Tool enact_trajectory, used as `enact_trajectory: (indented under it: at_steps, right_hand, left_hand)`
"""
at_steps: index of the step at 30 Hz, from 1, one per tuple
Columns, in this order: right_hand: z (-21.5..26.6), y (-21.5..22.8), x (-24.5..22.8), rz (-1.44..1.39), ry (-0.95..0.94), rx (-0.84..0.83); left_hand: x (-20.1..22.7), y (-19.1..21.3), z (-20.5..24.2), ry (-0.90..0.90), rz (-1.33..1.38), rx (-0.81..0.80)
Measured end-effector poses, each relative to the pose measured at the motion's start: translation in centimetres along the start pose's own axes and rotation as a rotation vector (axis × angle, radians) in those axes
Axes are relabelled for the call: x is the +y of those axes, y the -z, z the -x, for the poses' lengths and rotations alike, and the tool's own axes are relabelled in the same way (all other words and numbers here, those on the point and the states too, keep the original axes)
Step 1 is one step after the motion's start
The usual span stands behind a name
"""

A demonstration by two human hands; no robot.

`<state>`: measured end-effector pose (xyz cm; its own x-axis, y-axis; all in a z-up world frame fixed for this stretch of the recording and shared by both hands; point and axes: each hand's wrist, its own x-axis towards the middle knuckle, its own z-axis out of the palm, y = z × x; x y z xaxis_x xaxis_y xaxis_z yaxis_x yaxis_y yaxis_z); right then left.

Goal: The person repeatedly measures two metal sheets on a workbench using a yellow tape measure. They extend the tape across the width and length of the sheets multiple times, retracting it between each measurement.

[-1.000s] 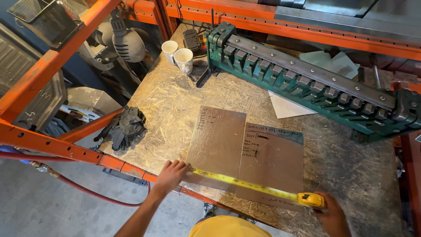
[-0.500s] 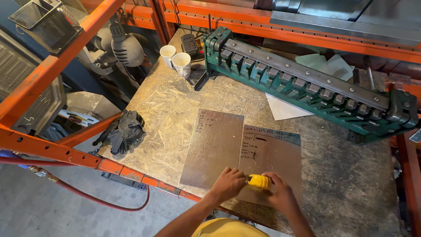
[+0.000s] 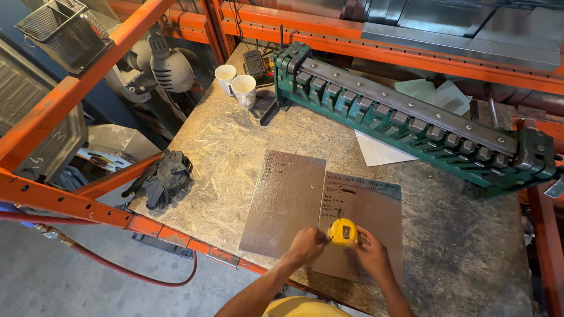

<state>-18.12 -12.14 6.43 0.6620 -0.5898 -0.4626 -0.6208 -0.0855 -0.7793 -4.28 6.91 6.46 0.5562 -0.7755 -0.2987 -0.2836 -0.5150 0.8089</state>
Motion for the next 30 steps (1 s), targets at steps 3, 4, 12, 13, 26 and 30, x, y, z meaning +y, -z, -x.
enact_trajectory:
  at_steps: [3,4,12,13,26,30]
  right_hand:
    - [0.4,0.0,-0.6,0.085,-0.005,0.063]
    - [1.1,0.4,-1.3,0.084,-0.005,0.063]
    - [-0.5,2.5,7.9,0.364,0.386,0.374]
    - [-0.4,2.8,8.2,0.364,0.38,0.373]
    - [-1.8,2.3,12.7,0.586,0.668,0.555]
    - [-1.7,2.2,12.3,0.584,0.651,0.561]
  left_hand:
    - [0.7,0.6,0.3,-0.024,0.066,0.057]
    - [0.5,0.5,0.2,-0.024,0.066,0.057]
    - [-4.9,2.3,0.8,-0.281,-0.375,0.425]
    - [-5.6,2.9,1.0,-0.279,-0.374,0.419]
    - [-9.5,4.8,1.9,-0.168,-0.662,0.442]
    - [-9.7,4.8,1.8,-0.147,-0.648,0.415]
